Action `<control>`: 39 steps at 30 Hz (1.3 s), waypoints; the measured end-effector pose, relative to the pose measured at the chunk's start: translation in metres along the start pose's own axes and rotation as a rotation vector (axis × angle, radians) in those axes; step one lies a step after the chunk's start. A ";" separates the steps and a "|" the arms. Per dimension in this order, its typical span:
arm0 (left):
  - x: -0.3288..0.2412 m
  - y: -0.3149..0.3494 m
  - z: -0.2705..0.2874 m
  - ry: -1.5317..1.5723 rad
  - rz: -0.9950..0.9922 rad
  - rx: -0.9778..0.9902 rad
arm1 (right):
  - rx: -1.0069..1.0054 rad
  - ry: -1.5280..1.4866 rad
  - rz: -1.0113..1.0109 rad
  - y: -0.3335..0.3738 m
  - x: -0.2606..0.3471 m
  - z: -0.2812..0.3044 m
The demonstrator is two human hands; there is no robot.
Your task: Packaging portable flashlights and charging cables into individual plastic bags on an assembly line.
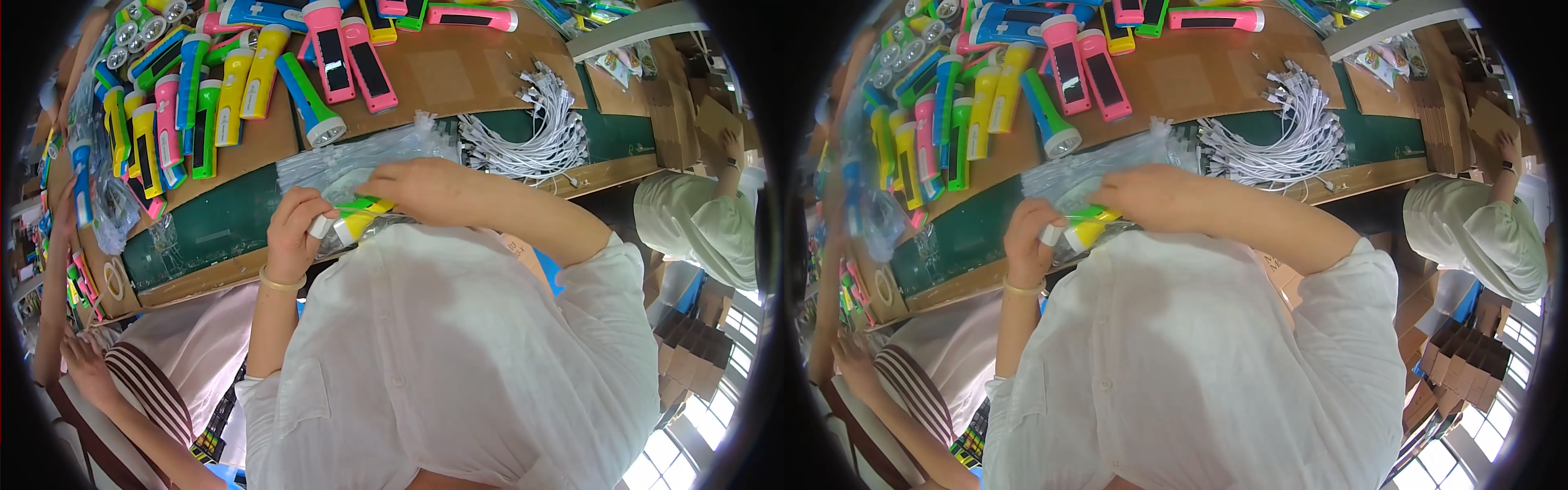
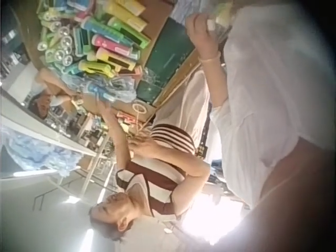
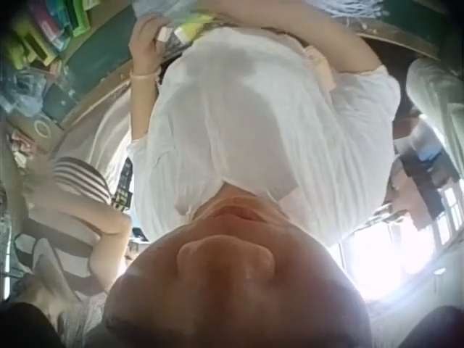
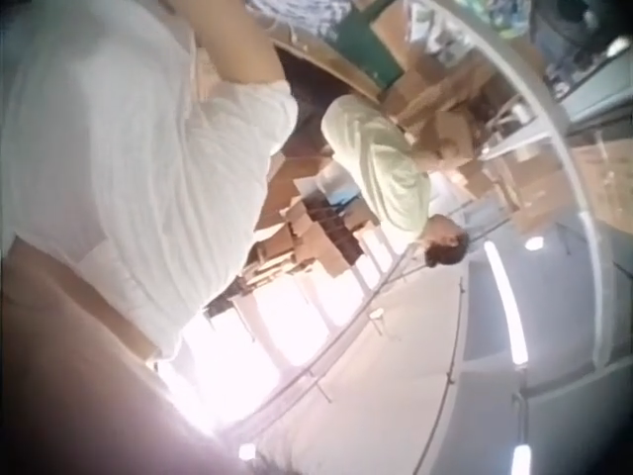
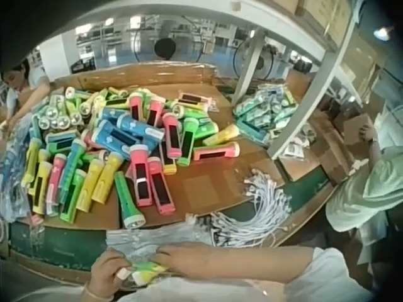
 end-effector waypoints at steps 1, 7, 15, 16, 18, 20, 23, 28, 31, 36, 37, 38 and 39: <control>0.000 0.000 0.006 -0.048 -0.021 -0.025 | -0.285 -0.122 0.101 0.013 -0.002 0.027; -0.005 0.002 0.012 0.041 0.024 0.007 | -0.183 0.371 -0.684 0.145 -0.133 0.071; -0.004 0.007 0.010 0.053 0.037 0.065 | -0.220 0.274 -0.733 0.193 -0.142 0.082; -0.003 0.007 0.010 0.044 0.044 0.061 | -0.328 0.220 -0.712 0.193 -0.131 0.100; -0.007 0.010 0.007 0.004 0.025 0.101 | -0.552 0.076 -0.646 0.196 -0.112 0.134; -0.006 0.009 0.005 -0.041 0.020 0.097 | -0.793 -0.082 -0.561 0.193 -0.094 0.163; -0.009 0.003 0.007 -0.114 0.007 0.082 | -1.037 -0.266 -0.484 0.193 -0.094 0.178; -0.011 0.008 0.012 -0.105 -0.014 0.027 | -1.055 -0.621 -0.151 0.146 -0.048 0.187; -0.010 0.008 0.013 -0.077 0.031 -0.002 | -0.948 -1.007 0.038 0.110 -0.040 0.168; -0.005 0.014 0.012 -0.026 0.074 -0.040 | -0.546 -1.373 -0.050 0.043 -0.041 0.082; -0.005 0.014 0.011 -0.027 0.076 -0.041 | -0.461 -1.375 -0.117 0.038 -0.048 0.064; -0.006 0.014 0.011 -0.023 0.081 -0.037 | -0.371 -1.375 -0.183 0.033 -0.055 0.049; -0.006 0.014 0.011 -0.018 0.086 -0.032 | -0.323 -1.252 -0.251 0.031 -0.060 0.041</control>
Point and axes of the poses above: each hand's wrist, its own y-axis away from the middle knuckle, its own z-axis out of the back of the hand, x = y × z, the point moved 6 cm from there along -y, towards the middle knuckle, and after that the axes turned 4 degrees about z, right-handed, at the moved point
